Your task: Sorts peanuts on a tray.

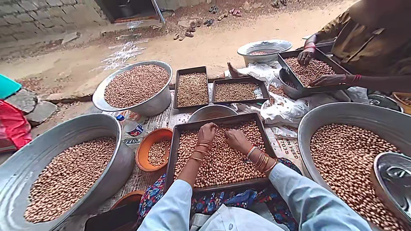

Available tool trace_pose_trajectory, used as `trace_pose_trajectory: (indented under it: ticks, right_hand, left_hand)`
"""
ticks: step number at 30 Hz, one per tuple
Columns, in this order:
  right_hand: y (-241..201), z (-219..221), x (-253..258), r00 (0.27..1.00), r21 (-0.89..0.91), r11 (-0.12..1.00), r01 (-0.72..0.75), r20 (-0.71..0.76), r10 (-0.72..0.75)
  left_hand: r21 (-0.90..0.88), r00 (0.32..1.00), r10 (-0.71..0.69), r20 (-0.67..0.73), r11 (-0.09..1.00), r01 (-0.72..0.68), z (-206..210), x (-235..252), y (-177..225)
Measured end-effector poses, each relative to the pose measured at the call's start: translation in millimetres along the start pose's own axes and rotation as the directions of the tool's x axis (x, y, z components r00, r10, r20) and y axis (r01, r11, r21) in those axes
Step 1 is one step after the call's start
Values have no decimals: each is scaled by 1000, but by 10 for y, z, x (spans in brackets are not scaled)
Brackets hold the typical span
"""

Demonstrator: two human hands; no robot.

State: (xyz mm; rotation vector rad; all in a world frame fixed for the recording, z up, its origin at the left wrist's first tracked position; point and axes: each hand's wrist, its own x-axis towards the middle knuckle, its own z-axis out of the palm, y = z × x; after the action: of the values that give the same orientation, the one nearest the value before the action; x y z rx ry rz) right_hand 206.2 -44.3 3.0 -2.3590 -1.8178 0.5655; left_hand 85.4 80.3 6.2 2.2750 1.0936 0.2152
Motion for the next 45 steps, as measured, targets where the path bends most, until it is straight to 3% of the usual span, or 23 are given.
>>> trace_pose_trajectory:
  ticks: [5, 10, 14, 19, 21, 24, 27, 32, 34, 37, 40, 42, 45]
  right_hand:
    - [124, 27, -52, 1000, 120, 993, 9, 12, -11]
    - [167, -22, -58, 999, 138, 990, 3, 34, -8]
    - [209, -170, 38, 998, 189, 982, -12, -54, 23]
    - [164, -226, 187, 983, 124, 992, 13, -184, 10]
    - [154, -142, 266, 985, 69, 997, 19, -171, -7]
    - [137, -78, 329, 991, 57, 998, 4, -130, 4]
    - [176, -157, 309, 991, 184, 983, -10, -127, 34]
    - [508, -342, 138, 908, 564, 826, 28, -360, 216]
    - [605, -401, 61, 907, 531, 847, 4, -358, 220]
    - [617, -372, 30, 963, 302, 952, -48, -239, 125]
    - [522, -263, 50, 981, 99, 989, -110, -149, 124]
    - [503, -182, 74, 979, 62, 989, -135, -149, 143]
    - [527, -146, 95, 975, 71, 990, -124, -178, 135]
  left_hand:
    - [202, 997, 13, 80, 979, -29, 102, 72, -9]
    - [196, 996, 12, 91, 980, -29, 74, 28, -47]
    - [101, 996, -54, -72, 993, 61, -302, -70, -250]
    - [255, 893, -144, -426, 928, 271, -1028, -241, -665]
    - [259, 880, -121, -459, 929, 263, -1155, -312, -649]
    - [249, 941, 17, -337, 966, 72, -990, -345, -466]
    - [203, 991, 112, -68, 974, -96, -594, -338, -189]
    - [313, 958, 206, 201, 913, -262, -26, -220, -104]
    - [366, 953, 201, 226, 889, -274, 58, -200, -117]
    - [336, 962, 193, 196, 908, -250, 45, -204, -135]
    - [38, 994, 104, 19, 994, -104, -108, -218, -190]
    - [-152, 999, -1, -38, 988, -4, -222, -279, -206]
    - [-144, 996, 31, 80, 989, -20, -219, -424, -229]
